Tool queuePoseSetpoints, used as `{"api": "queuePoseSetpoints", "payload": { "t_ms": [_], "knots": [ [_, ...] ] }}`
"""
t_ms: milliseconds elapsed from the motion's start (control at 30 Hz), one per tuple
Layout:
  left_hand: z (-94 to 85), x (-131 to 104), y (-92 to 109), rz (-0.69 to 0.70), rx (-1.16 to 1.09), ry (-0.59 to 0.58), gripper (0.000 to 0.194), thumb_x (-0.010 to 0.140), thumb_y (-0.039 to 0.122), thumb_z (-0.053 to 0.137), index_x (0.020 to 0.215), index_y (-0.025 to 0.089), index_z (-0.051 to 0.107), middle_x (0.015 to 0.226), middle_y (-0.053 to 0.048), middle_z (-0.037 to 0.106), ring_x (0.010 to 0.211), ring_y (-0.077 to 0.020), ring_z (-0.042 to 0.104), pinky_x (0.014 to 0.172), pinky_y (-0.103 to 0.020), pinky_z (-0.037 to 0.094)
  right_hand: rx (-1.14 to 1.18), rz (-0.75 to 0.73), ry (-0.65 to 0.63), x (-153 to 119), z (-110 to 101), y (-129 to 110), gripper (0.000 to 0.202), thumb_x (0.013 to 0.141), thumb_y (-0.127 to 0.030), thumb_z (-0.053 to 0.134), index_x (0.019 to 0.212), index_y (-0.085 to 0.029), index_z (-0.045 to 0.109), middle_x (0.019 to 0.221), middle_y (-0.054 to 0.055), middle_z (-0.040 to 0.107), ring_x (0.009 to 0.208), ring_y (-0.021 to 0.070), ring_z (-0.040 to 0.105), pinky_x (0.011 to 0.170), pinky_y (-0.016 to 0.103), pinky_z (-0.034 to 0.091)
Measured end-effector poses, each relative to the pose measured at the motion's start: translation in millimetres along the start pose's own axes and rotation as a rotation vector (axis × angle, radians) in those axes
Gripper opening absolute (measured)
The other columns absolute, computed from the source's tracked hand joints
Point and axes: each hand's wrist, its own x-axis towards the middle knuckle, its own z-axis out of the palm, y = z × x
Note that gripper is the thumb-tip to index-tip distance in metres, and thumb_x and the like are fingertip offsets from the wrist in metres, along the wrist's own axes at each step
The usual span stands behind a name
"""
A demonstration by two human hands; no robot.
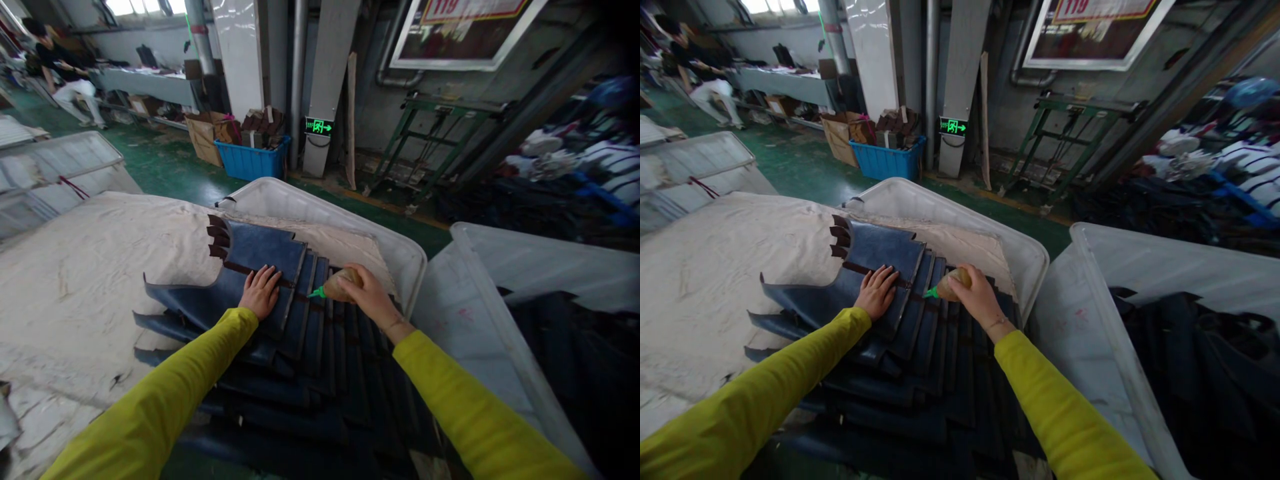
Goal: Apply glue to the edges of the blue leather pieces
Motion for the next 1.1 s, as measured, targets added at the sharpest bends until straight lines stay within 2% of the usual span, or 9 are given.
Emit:
{"api": "queuePoseSetpoints", "payload": {
  "t_ms": [167,300,500,733,933,1100],
  "knots": [
    [0.9,0,0,-0.001,-0.007,0.003,0.043,0.089,0.031,0.037,0.131,0.024,0.044,0.138,-0.006,0.042,0.132,-0.0222,0.029,0.110,-0.046,0.017,-0.016,-0.001,0.013,-2,-2,-3,0.042,0.074,-0.044,0.056,0.107,-0.019,0.054,0.105,0.009,0.059,0.098,0.0251,0.055,0.090,0.044,0.042],
    [-0.4,0,1,-0.005,-0.001,-0.001,0.042,0.090,0.032,0.036,0.131,0.025,0.044,0.138,-0.005,0.042,0.132,-0.0219,0.029,0.110,-0.046,0.016,0.007,-0.012,-0.040,-8,-1,-3,0.040,0.075,-0.044,0.055,0.107,-0.019,0.054,0.105,0.008,0.059,0.100,0.0246,0.055,0.091,0.043,0.041],
    [-0.5,0,1,0.000,0.009,0.002,0.043,0.090,0.031,0.037,0.131,0.024,0.044,0.138,-0.005,0.042,0.132,-0.0218,0.029,0.110,-0.045,0.015,-0.011,-0.030,-0.020,-12,-2,-7,0.042,0.074,-0.042,0.056,0.108,-0.018,0.054,0.107,0.010,0.058,0.101,0.0250,0.054,0.092,0.043,0.040],
    [0.2,0,1,-0.008,0.013,0.004,0.042,0.090,0.032,0.036,0.130,0.024,0.045,0.138,-0.004,0.043,0.132,-0.0212,0.030,0.110,-0.044,0.016,-0.004,0.011,-0.184,-36,-3,-11,0.039,0.076,-0.039,0.055,0.109,-0.018,0.053,0.108,0.009,0.057,0.102,0.0236,0.054,0.092,0.039,0.040],
    [1.1,0,2,-0.019,0.007,-0.001,0.042,0.090,0.032,0.037,0.130,0.024,0.045,0.139,-0.004,0.042,0.132,-0.0213,0.029,0.110,-0.044,0.015,-0.002,0.019,-0.155,-41,-3,-12,0.038,0.076,-0.038,0.055,0.108,-0.019,0.053,0.106,0.008,0.057,0.099,0.0237,0.055,0.090,0.039,0.041],
    [-0.1,0,2,-0.020,0.005,-0.014,0.043,0.090,0.032,0.037,0.131,0.024,0.044,0.139,-0.004,0.041,0.132,-0.0211,0.028,0.110,-0.044,0.014,0.043,0.060,-0.278,-63,-1,-12,0.039,0.078,-0.039,0.055,0.112,-0.020,0.052,0.111,0.007,0.057,0.103,0.0225,0.054,0.092,0.038,0.041]
  ]
}}
